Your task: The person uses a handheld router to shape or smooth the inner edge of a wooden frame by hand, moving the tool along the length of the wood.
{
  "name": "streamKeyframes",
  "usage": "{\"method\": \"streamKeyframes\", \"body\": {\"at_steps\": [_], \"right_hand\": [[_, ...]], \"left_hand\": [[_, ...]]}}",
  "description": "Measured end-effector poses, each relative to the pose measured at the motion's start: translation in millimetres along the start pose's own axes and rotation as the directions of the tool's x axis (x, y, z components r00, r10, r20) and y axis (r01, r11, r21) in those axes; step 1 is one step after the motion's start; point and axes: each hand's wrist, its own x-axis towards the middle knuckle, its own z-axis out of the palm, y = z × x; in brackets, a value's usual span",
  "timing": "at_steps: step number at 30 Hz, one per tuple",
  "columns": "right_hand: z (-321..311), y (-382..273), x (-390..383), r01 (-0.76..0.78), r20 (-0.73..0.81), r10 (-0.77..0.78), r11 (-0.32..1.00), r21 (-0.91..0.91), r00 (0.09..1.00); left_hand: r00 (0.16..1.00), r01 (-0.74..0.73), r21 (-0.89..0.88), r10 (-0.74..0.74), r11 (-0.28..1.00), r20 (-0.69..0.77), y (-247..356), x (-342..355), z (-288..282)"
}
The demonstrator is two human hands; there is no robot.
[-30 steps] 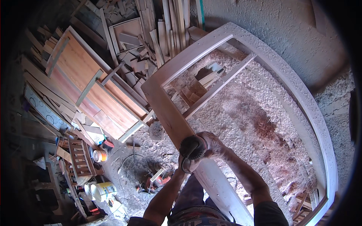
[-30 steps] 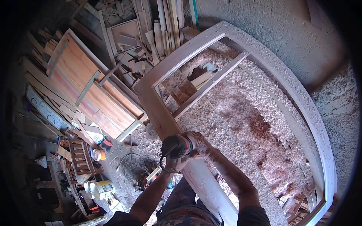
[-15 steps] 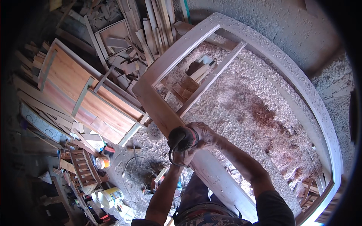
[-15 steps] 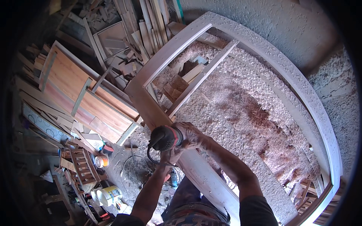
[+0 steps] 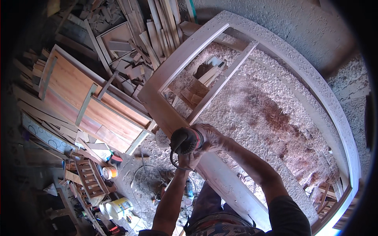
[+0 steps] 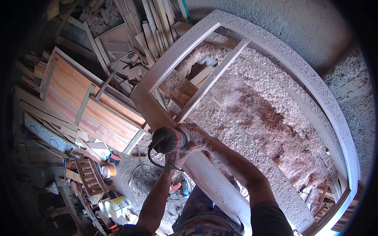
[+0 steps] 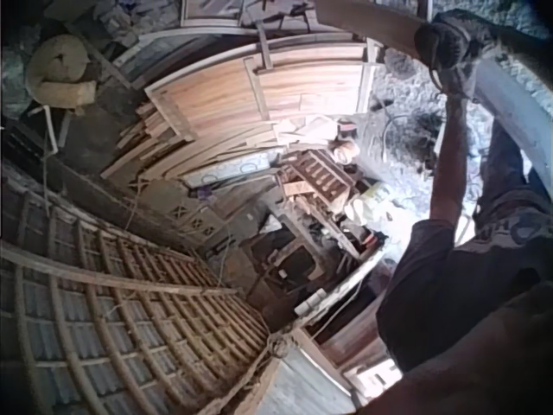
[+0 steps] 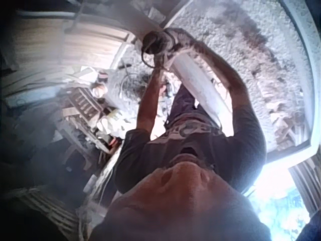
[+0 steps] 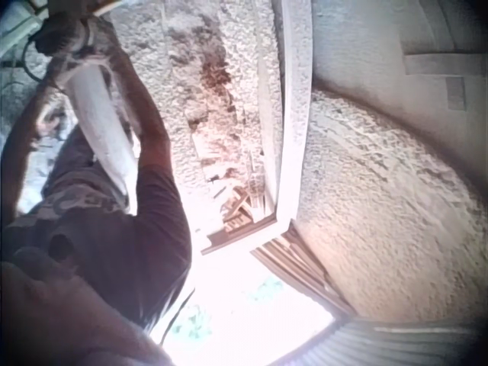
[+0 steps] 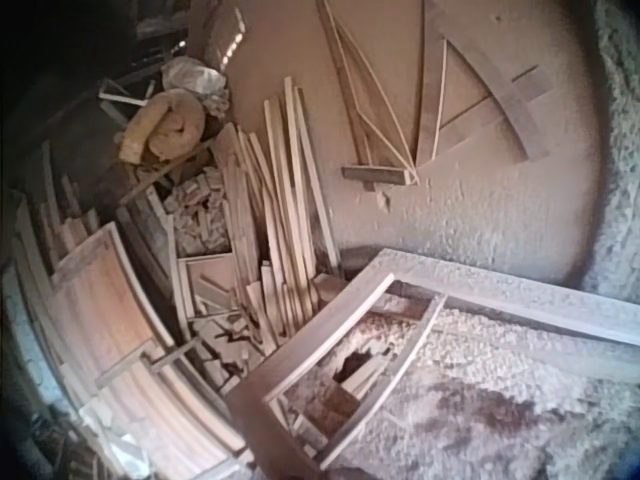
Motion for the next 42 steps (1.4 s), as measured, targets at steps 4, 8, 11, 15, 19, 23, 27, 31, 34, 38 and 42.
{"method": "streamKeyframes", "body": {"at_steps": [4,8,11,15,19,23,27,31,34,38,42], "right_hand": [[-8,12,-1,0.018,-0.050,-0.016,0.999,0.037,0.999],[-7,7,10,-0.005,-0.027,0.007,0.997,0.074,1.000],[-7,9,17,0.008,-0.038,-0.004,0.994,0.105,0.999],[-7,14,24,-0.027,-0.025,0.029,0.995,0.093,0.999],[-9,10,33,-0.078,0.019,0.077,0.993,0.089,0.997],[-11,9,43,-0.063,0.008,0.063,0.997,0.033,0.998],[-7,12,54,-0.040,-0.006,0.040,0.999,0.013,0.999],[-6,23,57,-0.071,-0.002,0.071,0.996,0.052,0.997],[-5,24,61,-0.113,0.011,0.112,0.992,0.057,0.994],[-6,20,71,-0.157,0.064,0.151,0.983,0.096,0.986],[-7,21,77,-0.158,0.069,0.153,0.984,0.081,0.986]], "left_hand": [[0.981,-0.193,0.318,0.176,0.928,0.082,43,22,-4],[0.988,-0.150,0.322,0.131,0.935,0.080,58,32,-16],[0.981,-0.194,0.374,0.175,0.907,0.085,57,39,-20],[0.987,-0.158,0.373,0.131,0.915,0.095,59,42,-25],[0.967,-0.252,0.420,0.242,0.872,0.077,51,50,-32],[0.967,-0.252,0.469,0.235,0.846,0.095,37,56,-34],[0.917,-0.380,0.607,0.372,0.698,0.147,7,55,-42],[0.915,-0.381,0.484,0.396,0.788,0.075,17,67,-39],[0.907,-0.385,0.463,0.420,0.798,0.031,25,72,-43],[0.811,-0.491,0.674,0.572,0.551,0.123,26,81,-51],[0.931,-0.321,0.548,0.365,0.772,0.032,34,87,-52]]}}
